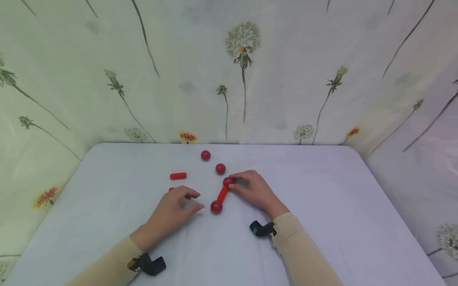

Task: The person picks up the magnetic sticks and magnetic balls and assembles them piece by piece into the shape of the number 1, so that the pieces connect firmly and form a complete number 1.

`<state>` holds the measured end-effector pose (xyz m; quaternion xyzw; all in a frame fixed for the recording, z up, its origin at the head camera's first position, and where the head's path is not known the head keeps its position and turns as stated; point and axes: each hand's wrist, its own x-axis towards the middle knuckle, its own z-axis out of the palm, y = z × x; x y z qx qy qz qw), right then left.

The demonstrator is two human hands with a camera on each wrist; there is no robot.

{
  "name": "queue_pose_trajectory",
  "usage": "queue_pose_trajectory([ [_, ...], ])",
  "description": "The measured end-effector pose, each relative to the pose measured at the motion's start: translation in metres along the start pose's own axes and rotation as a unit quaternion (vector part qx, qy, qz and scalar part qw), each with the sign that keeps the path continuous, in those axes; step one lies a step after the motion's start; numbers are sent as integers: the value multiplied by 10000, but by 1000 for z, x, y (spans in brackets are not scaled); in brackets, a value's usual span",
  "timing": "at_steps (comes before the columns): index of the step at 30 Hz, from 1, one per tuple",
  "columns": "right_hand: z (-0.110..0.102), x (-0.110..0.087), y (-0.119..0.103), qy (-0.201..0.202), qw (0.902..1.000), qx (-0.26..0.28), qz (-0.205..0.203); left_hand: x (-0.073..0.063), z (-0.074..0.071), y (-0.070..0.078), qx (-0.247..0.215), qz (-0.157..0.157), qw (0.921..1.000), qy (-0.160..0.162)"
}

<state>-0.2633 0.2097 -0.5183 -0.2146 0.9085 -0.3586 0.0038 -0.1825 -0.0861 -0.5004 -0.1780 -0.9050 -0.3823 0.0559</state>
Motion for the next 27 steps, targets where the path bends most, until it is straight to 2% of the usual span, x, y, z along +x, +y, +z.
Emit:
queue_pose_trajectory([
  [6, 0, 1, -2, -39, 10000, 30, 46, -2, -15, -16, 167, 14, 9992, 364],
  [14, 1, 0, -1, -8, 9999, -47, 106, -3, -27, -37, 94, -236, 9970, 725],
  [20, 1, 0, -1, -4, 10000, -19, 10, -3, -28, -47, 13, -392, 9965, 733],
  [27, 0, 1, -2, -5, 10000, -94, -27, -2, -27, -51, 175, -317, 9967, 730],
])
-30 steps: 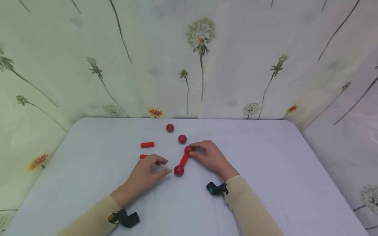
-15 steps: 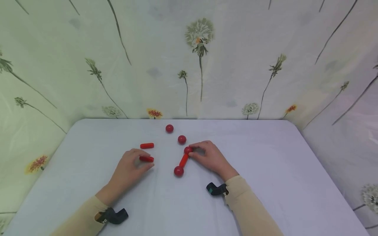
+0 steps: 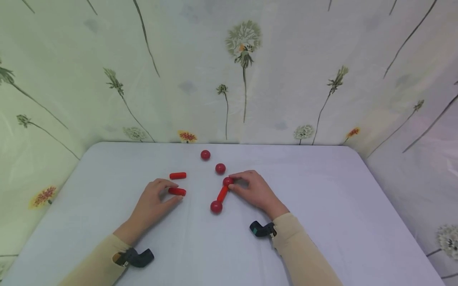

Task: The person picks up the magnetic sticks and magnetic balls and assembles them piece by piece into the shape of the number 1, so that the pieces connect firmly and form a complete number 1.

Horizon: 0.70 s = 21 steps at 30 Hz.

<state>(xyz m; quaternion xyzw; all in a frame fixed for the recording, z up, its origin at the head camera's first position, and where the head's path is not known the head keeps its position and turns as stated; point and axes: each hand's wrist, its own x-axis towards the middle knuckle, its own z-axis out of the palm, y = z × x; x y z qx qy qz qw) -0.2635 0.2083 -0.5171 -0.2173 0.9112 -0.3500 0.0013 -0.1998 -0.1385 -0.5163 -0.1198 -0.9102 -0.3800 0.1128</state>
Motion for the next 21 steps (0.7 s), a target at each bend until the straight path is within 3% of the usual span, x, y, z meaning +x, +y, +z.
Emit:
queue_pose_trajectory([
  [11, 1, 1, 1, 61, 9999, 23, 114, -1, 3, -3, 528, 195, 9984, -89],
  [21, 1, 1, 0, 57, 9997, -33, 246, 0, 3, 1, 546, 140, 9984, -86],
])
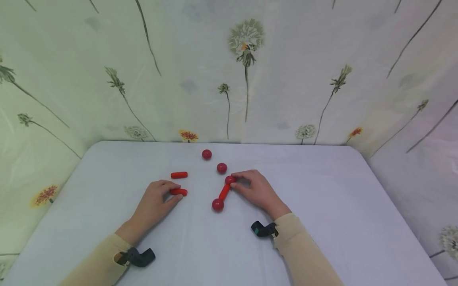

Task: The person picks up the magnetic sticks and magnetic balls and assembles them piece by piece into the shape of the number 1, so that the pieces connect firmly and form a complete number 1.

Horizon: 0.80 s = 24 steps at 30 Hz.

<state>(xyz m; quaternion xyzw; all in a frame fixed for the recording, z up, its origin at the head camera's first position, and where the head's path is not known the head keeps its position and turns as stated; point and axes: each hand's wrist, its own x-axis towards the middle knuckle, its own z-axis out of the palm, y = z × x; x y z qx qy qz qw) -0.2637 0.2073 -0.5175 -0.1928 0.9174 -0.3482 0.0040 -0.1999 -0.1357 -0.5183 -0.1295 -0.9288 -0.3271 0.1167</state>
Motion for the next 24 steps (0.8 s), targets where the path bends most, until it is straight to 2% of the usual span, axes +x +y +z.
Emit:
queue_pose_trajectory([
  [8, -1, 1, 1, -49, 10000, -14, 25, -1, 1, 0, 31, 32, 10000, 83],
  [17, -1, 2, 0, -45, 10000, -9, -44, -1, -1, 1, 152, -175, 9997, -25],
  [24, -2, 1, -1, -27, 10000, 39, -78, -1, 0, 2, 291, -69, 9995, 89],
])
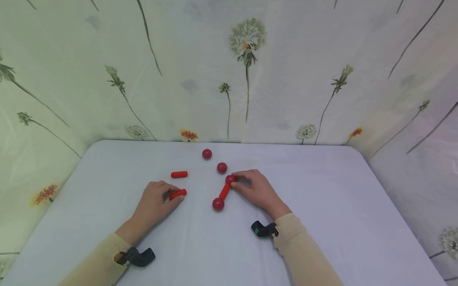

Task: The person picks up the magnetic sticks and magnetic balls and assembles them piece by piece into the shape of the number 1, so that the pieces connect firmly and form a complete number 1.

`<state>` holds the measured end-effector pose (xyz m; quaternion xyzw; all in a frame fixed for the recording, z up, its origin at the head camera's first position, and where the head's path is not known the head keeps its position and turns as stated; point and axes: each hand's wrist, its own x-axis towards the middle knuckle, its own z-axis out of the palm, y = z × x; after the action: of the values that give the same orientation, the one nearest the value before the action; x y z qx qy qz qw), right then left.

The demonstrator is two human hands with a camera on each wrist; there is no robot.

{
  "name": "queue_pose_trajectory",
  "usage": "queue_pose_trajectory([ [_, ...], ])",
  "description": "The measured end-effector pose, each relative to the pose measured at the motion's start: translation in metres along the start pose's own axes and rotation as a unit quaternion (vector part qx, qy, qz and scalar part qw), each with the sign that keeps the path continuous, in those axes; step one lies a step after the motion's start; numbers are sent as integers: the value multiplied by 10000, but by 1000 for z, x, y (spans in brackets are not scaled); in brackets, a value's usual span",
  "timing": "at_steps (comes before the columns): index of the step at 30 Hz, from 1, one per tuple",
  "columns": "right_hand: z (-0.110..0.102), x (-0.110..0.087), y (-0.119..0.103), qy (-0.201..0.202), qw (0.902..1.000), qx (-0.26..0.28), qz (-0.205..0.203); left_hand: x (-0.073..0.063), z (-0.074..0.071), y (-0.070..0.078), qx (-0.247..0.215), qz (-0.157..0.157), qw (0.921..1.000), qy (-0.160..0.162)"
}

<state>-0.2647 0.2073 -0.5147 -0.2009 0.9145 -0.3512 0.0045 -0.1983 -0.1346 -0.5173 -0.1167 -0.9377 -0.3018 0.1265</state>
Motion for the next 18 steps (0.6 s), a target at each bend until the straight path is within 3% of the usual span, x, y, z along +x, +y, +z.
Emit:
queue_pose_trajectory([
  [9, 2, 0, 3, 16, 10000, -39, -5, -2, -1, 3, -160, 28, 9998, 72],
  [18, 2, 0, 3, 6, 10000, -35, 34, -8, 3, 12, -484, -229, 9986, -37],
])
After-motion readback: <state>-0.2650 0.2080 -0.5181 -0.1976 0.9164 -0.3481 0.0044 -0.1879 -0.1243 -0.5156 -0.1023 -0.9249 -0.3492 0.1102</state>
